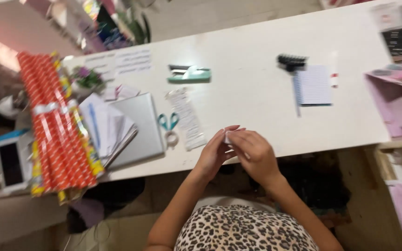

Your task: The person is organizing shop supplies by reviewing a list, writing notes, stapling papers, and arranging rolls of wrapping paper on a counter.

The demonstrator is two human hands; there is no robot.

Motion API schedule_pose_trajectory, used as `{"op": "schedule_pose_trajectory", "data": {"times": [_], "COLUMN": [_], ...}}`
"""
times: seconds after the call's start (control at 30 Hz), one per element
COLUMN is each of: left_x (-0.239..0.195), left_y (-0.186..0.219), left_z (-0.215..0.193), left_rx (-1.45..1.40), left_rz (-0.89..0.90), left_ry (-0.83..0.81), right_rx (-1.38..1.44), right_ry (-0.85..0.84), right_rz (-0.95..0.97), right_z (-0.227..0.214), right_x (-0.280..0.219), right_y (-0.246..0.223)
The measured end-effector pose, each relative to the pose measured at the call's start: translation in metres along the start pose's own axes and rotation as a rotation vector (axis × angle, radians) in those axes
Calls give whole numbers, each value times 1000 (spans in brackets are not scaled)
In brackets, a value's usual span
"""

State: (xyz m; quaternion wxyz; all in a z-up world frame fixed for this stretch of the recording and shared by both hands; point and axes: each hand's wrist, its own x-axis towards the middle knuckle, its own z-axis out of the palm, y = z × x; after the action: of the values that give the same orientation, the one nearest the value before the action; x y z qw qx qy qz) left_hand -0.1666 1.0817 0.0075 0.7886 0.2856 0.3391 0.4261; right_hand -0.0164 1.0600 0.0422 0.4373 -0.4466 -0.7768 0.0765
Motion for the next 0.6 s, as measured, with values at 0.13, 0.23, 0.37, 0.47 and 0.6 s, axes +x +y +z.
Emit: {"op": "schedule_pose_trajectory", "data": {"times": [0.13,0.23,0.37,0.47,0.6], "left_x": [-26,-24,-24,-19,-17], "left_y": [38,55,79,96,120], "left_z": [-31,-68,-108,-140,-159], "left_rx": [100,199,148,131,187], "left_rz": [11,46,58,31,6], "left_ry": [28,63,139,133,51], "right_rx": [114,235,528,662,718], "right_ry": [1,7,-12,12,115], "right_rz": [118,267,557,697,804], "right_z": [32,61,102,131,158], "right_x": [15,34,53,66,73], "right_y": [-20,-34,-46,-47,-48]}}
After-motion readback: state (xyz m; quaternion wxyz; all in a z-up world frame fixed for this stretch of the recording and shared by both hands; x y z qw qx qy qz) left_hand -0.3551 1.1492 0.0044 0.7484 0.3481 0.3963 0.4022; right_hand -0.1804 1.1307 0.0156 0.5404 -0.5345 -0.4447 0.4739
